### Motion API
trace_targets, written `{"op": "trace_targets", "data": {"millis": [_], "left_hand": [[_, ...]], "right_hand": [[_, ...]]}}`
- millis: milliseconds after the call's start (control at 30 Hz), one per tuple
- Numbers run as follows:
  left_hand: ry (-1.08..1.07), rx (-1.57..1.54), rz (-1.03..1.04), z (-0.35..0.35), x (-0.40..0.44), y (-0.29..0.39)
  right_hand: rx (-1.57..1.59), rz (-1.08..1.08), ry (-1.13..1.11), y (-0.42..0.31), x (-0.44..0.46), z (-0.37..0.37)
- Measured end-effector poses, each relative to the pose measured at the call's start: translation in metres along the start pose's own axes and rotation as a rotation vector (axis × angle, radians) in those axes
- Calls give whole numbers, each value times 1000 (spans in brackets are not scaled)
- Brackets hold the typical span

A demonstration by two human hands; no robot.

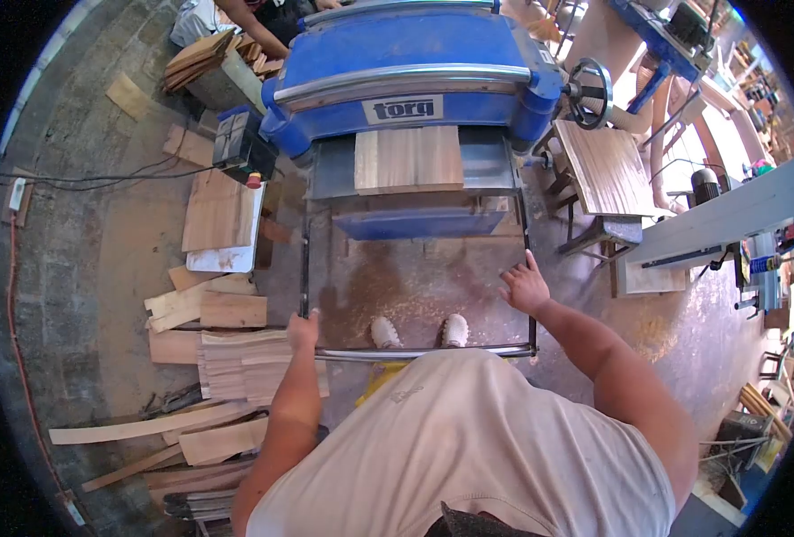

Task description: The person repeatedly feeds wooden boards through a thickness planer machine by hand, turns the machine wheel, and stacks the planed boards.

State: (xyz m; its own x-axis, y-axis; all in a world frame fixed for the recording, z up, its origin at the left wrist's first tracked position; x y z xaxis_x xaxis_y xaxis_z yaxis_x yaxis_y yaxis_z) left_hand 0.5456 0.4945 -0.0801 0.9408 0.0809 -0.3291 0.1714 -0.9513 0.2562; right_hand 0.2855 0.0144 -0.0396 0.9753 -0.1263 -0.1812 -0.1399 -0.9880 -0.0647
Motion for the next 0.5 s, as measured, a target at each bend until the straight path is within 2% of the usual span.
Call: {"op": "trace_targets", "data": {"millis": [500], "left_hand": [[21, 68, -58, -18, -14, 15]], "right_hand": [[33, -6, 39, 1, 0, -2]]}}
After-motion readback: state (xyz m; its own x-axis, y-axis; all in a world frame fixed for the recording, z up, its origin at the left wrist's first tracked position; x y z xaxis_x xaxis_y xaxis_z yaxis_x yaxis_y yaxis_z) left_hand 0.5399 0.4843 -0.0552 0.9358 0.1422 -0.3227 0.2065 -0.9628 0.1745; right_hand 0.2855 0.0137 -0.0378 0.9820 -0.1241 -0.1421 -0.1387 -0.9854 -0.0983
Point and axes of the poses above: each hand's wrist, its own x-axis towards the middle knuckle, its own z-axis out of the palm, y = z × x, the point moved 10 cm from there along x, towards the middle knuckle, and after that the axes turned 2 degrees about -y, right-handed, at the moved point
